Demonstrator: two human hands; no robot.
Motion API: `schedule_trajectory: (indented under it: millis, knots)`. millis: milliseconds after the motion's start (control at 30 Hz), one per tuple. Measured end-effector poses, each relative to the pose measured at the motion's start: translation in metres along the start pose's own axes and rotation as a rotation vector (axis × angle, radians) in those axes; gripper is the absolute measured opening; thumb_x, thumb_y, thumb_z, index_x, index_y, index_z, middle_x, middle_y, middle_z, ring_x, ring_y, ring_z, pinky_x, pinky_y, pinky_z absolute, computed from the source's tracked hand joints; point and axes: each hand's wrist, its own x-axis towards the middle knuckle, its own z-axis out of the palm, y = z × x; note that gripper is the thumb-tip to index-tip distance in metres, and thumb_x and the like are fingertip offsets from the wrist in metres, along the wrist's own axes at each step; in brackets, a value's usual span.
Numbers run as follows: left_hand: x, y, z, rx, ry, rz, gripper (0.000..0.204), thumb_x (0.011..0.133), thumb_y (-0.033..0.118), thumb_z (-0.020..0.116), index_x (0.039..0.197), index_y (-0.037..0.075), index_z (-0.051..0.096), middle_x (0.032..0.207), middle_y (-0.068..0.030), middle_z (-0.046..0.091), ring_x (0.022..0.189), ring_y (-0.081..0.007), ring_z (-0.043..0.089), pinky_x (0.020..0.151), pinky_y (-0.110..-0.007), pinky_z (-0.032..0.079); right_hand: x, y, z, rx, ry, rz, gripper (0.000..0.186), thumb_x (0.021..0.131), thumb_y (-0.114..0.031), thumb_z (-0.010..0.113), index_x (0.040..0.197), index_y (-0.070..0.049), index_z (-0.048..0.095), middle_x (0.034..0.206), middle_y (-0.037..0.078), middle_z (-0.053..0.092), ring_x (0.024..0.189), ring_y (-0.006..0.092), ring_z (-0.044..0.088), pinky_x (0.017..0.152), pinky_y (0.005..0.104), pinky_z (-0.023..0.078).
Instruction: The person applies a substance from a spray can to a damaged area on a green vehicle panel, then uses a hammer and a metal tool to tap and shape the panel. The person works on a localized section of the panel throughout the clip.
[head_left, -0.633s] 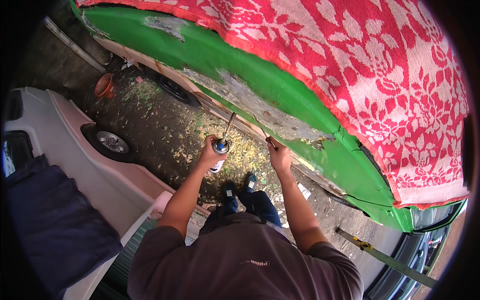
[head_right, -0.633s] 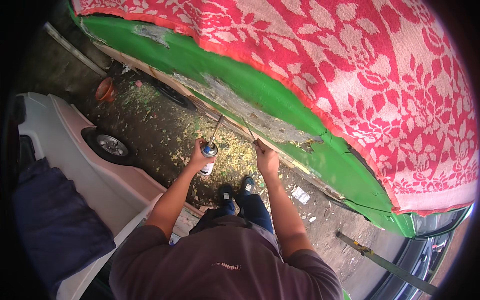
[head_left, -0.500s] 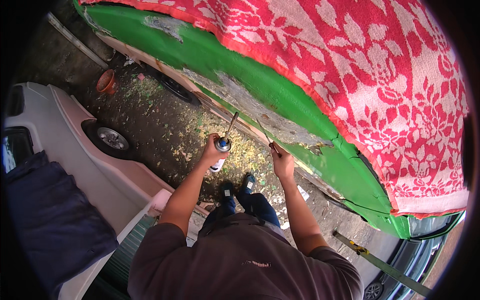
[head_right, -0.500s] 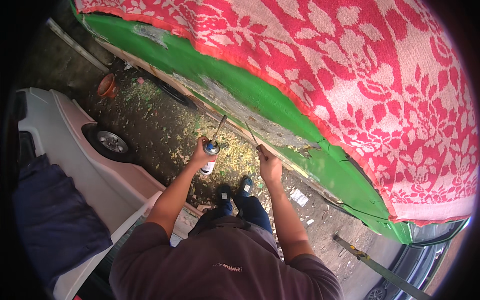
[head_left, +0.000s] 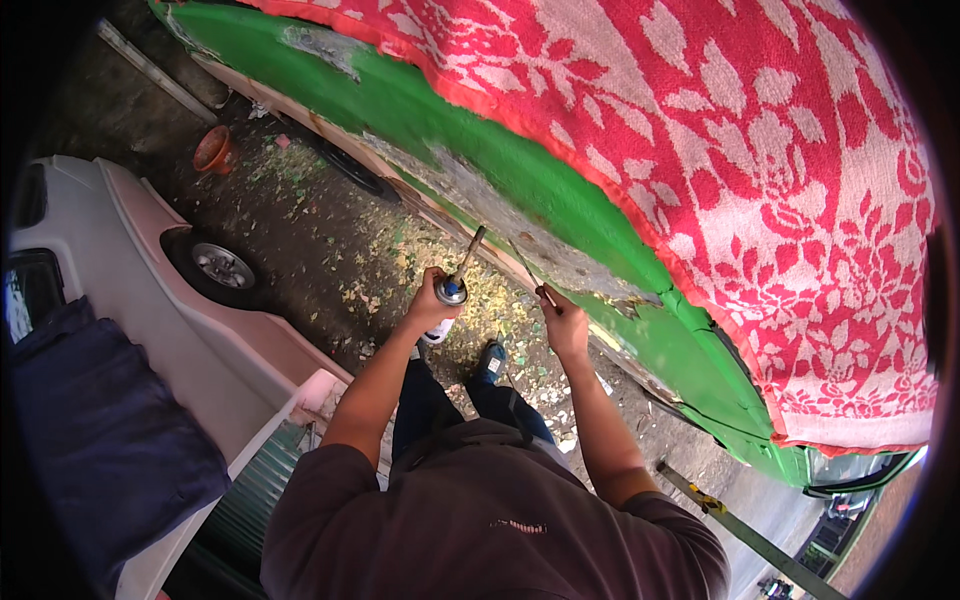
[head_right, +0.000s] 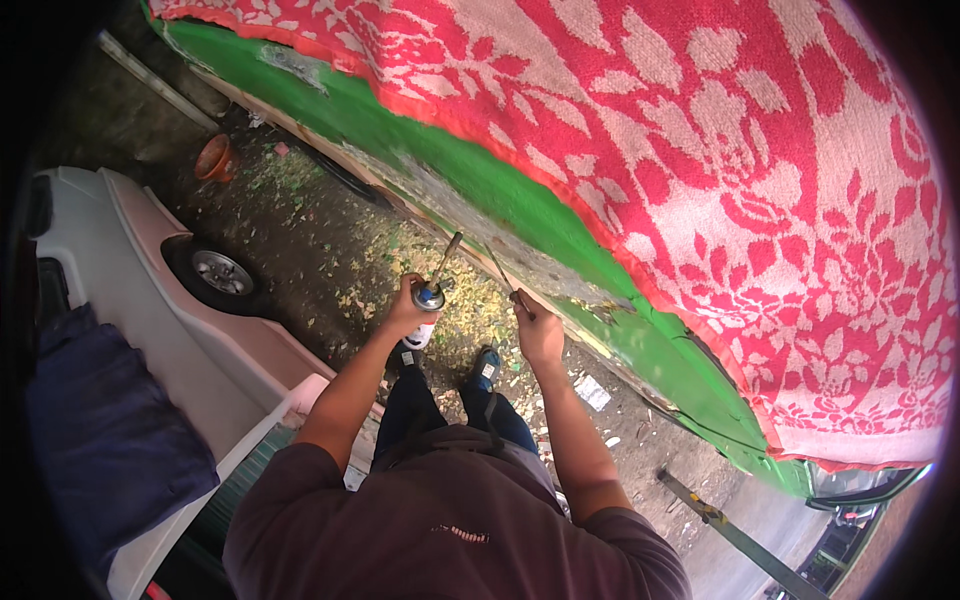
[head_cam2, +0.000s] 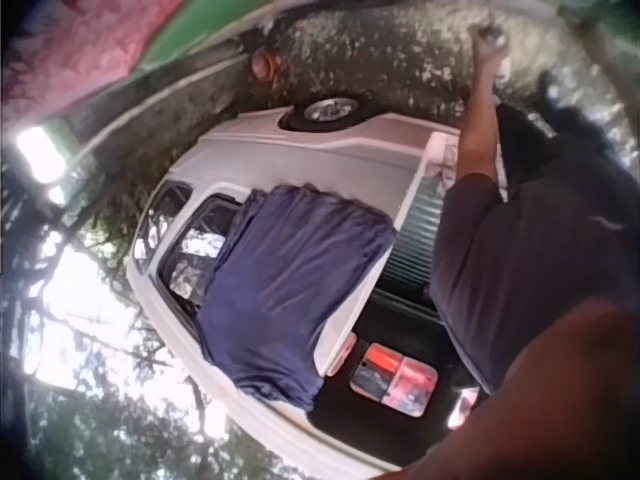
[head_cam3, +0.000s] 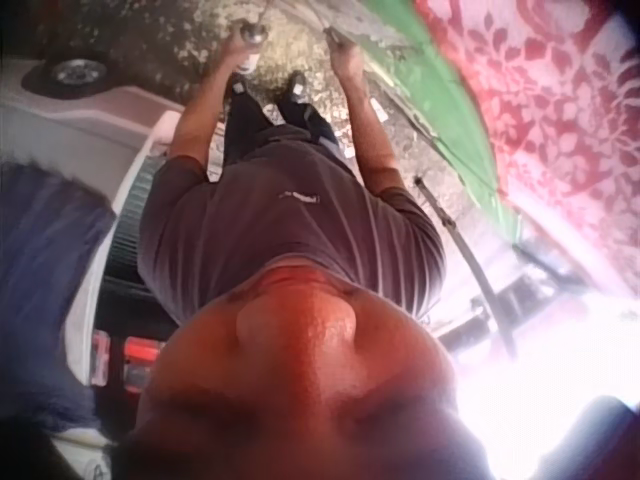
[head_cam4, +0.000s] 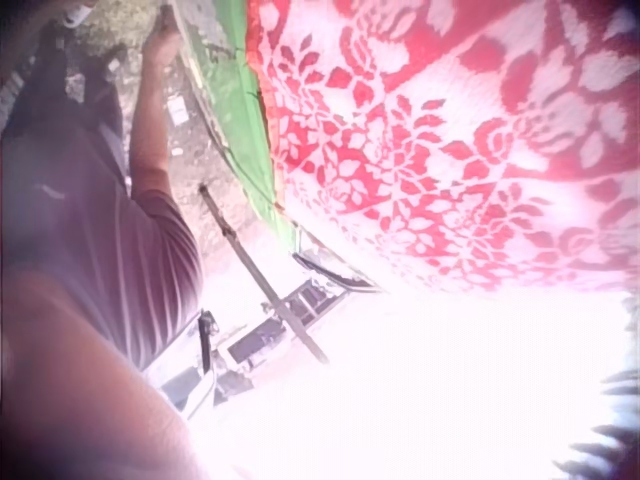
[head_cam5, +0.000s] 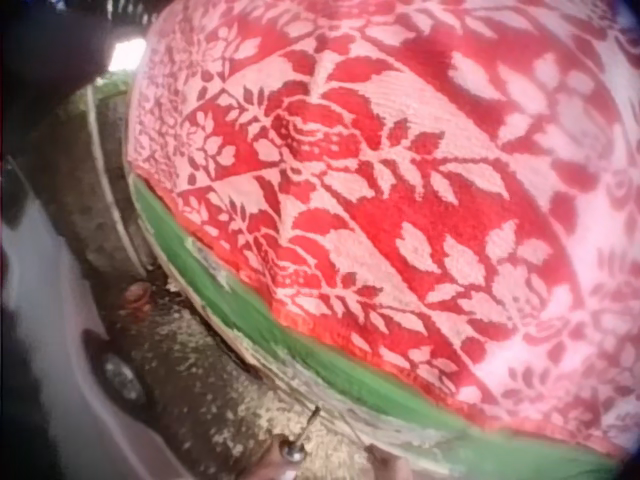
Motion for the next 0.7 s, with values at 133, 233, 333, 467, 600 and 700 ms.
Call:
schedule_trajectory:
  millis: [133, 233, 333, 467, 600, 700]
  knots:
    - [0.008, -0.001, -0.010, -0.022, -0.021, 0.001, 0.079, 0.065, 0.015, 0.086, 0.123, 0.009, 0.032, 0.110, -0.0115, 0.053, 0.103, -0.0231, 0.056, 0.090, -0.036, 0.045, -0.002, -0.004, 0.009, 0.017, 0.054, -0.007, 0.032, 0.088, -0.024, 0.067, 0.118, -0.014, 0.069, 0.096, 0.020, 0.070, 0.081, 0.0314, 0.069, 0.077, 0.0370, 0.052]
    - [0.012, -0.010, -0.018, -0.013, -0.034, 0.015, 0.079, 0.064, 0.016, 0.086, 0.123, 0.008, 0.033, 0.110, -0.0114, 0.053, 0.102, -0.0231, 0.055, 0.089, -0.036, 0.045, -0.011, -0.016, 0.010, -0.004, 0.031, 0.068, 0.032, 0.088, -0.024, 0.067, 0.118, -0.013, 0.068, 0.098, 0.019, 0.070, 0.083, 0.0301, 0.069, 0.078, 0.0359, 0.052]
    - [0.015, -0.001, -0.032, 0.037, -0.086, -0.010, 0.079, 0.064, 0.016, 0.086, 0.123, 0.008, 0.034, 0.110, -0.0114, 0.053, 0.102, -0.0229, 0.055, 0.089, -0.036, 0.046, -0.015, -0.018, 0.017, 0.025, 0.102, 0.010, 0.033, 0.089, -0.022, 0.067, 0.119, -0.011, 0.068, 0.100, 0.017, 0.071, 0.086, 0.0290, 0.070, 0.080, 0.0344, 0.052]
    - [0.022, -0.008, -0.049, -0.009, -0.162, 0.030, 0.081, 0.064, 0.011, 0.086, 0.125, 0.010, 0.033, 0.116, -0.0124, 0.055, 0.107, -0.0253, 0.057, 0.092, -0.039, 0.047, -0.020, -0.032, 0.026, -0.016, 0.115, 0.104, 0.032, 0.089, -0.021, 0.066, 0.120, -0.010, 0.067, 0.101, 0.017, 0.071, 0.091, 0.0297, 0.070, 0.082, 0.0354, 0.052]
    - [0.029, -0.013, -0.074, -0.083, -0.109, 0.133, 0.078, 0.064, 0.008, 0.085, 0.122, 0.008, 0.033, 0.109, -0.0106, 0.053, 0.103, -0.0220, 0.056, 0.091, -0.035, 0.045, -0.025, -0.045, 0.047, -0.076, 0.177, 0.122, 0.032, 0.090, -0.023, 0.065, 0.120, -0.013, 0.068, 0.098, 0.018, 0.071, 0.090, 0.0296, 0.071, 0.080, 0.0355, 0.052]
    - [0.029, -0.012, -0.100, -0.112, -0.048, 0.173, 0.077, 0.064, 0.005, 0.084, 0.121, 0.007, 0.033, 0.109, -0.0106, 0.053, 0.103, -0.0222, 0.056, 0.091, -0.035, 0.045, -0.031, -0.051, 0.060, 0.037, 0.240, 0.107, 0.032, 0.090, -0.024, 0.065, 0.120, -0.014, 0.067, 0.100, 0.018, 0.070, 0.090, 0.0278, 0.071, 0.079, 0.0345, 0.052]
